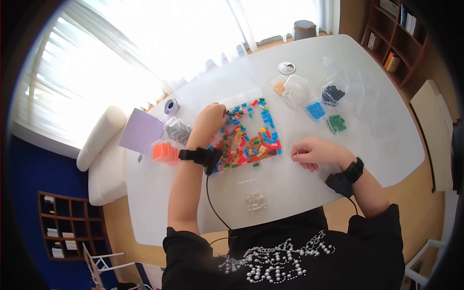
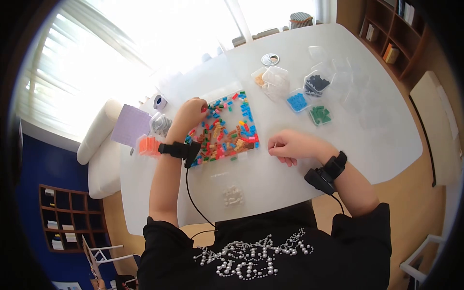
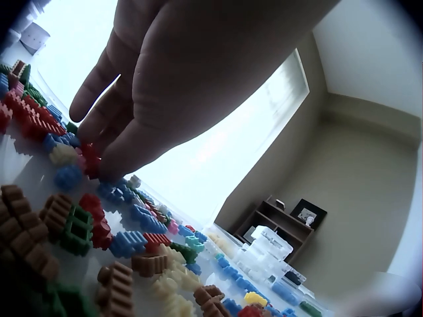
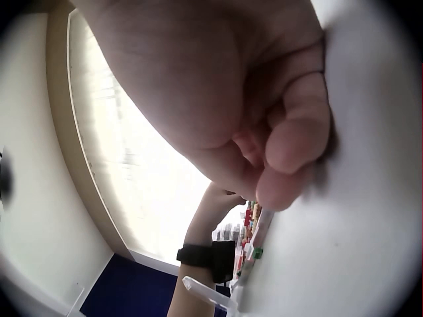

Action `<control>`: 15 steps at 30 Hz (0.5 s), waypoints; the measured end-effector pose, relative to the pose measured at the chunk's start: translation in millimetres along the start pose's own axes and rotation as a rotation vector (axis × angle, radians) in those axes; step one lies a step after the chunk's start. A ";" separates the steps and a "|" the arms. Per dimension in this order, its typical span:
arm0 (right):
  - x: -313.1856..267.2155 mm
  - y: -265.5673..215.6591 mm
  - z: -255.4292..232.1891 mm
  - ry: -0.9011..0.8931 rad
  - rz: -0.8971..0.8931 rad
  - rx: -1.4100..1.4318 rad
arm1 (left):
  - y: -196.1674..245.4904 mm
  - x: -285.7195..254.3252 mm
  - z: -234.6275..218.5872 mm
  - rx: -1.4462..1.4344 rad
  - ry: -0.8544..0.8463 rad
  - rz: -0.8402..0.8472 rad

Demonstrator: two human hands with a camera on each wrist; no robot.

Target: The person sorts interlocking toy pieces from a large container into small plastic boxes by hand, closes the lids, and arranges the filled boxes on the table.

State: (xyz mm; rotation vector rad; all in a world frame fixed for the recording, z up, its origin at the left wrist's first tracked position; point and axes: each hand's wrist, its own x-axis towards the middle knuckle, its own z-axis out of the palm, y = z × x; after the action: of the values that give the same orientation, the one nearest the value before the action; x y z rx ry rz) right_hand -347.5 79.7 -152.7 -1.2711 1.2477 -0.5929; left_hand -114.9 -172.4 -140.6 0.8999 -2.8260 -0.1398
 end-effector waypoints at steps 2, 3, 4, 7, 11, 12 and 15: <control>-0.7 -0.4 0.0 -0.001 -0.002 0.003 | -2.6 -2.9 4.5 0.044 0.023 -0.020; -1.5 -1.5 0.4 0.001 -0.001 0.001 | -0.8 -4.9 2.6 0.049 0.017 -0.013; -2.3 -2.2 0.3 0.002 0.000 -0.003 | 0.8 -7.3 0.8 0.030 0.015 -0.049; -5.0 -1.7 0.9 0.015 -0.002 -0.017 | 10.0 -12.6 -6.0 -0.034 0.033 -0.075; -4.5 -0.5 -2.2 0.006 -0.004 -0.009 | 26.7 -12.6 -8.5 -0.179 0.040 -0.051; -4.3 -0.6 -2.8 0.007 0.006 0.005 | 27.3 -11.7 -5.7 -0.178 0.034 -0.047; -4.1 -1.4 -4.3 0.008 0.022 0.030 | 25.0 -9.4 1.8 -0.105 0.046 -0.003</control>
State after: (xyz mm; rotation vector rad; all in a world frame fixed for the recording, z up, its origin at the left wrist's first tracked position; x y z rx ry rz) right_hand -352.2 81.4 -149.2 -1.2300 1.2537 -0.5998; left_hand -121.8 -146.5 -140.1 0.8730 -2.7462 -0.2613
